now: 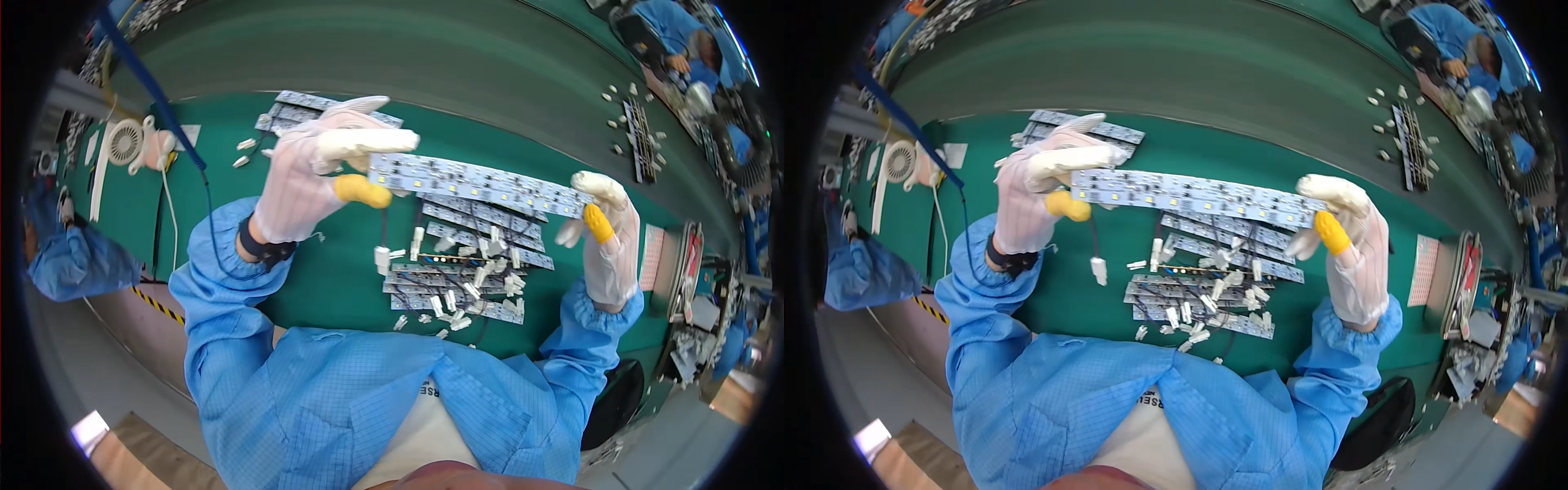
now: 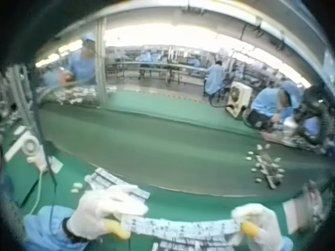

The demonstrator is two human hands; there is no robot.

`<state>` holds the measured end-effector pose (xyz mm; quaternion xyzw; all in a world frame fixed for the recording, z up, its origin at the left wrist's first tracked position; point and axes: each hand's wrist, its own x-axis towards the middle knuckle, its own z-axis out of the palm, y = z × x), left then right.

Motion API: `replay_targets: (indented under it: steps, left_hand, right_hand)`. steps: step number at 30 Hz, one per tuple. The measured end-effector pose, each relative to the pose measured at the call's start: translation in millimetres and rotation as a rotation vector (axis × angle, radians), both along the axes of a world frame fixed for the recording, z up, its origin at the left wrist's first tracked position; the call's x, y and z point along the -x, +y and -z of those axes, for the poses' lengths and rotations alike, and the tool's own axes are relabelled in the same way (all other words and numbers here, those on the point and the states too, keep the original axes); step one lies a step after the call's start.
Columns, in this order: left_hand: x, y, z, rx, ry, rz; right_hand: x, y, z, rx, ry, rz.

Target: Manual inspection of printed circuit board (PCB) strips at a production workbench.

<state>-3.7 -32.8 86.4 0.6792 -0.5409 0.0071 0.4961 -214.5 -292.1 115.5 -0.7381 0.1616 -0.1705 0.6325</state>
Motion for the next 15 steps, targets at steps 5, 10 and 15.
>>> replay_targets:
  steps: [5, 10, 15]
  left_hand:
    - [1.9, 1.1, -0.5, 0.078, -0.058, 0.01]
    - [-11.0, -4.7, 12.7, -0.015, -0.09, -0.186]
    - [-11.8, -0.9, 21.9, -0.016, 0.128, -0.213]
  right_hand:
    - [-3.7, 0.6, 2.5, -0.027, -0.024, -0.021]
    - [1.3, 2.0, -3.7, -0.015, -0.032, -0.158]
    - [2.9, 9.1, -9.3, -0.044, -0.053, -0.181]
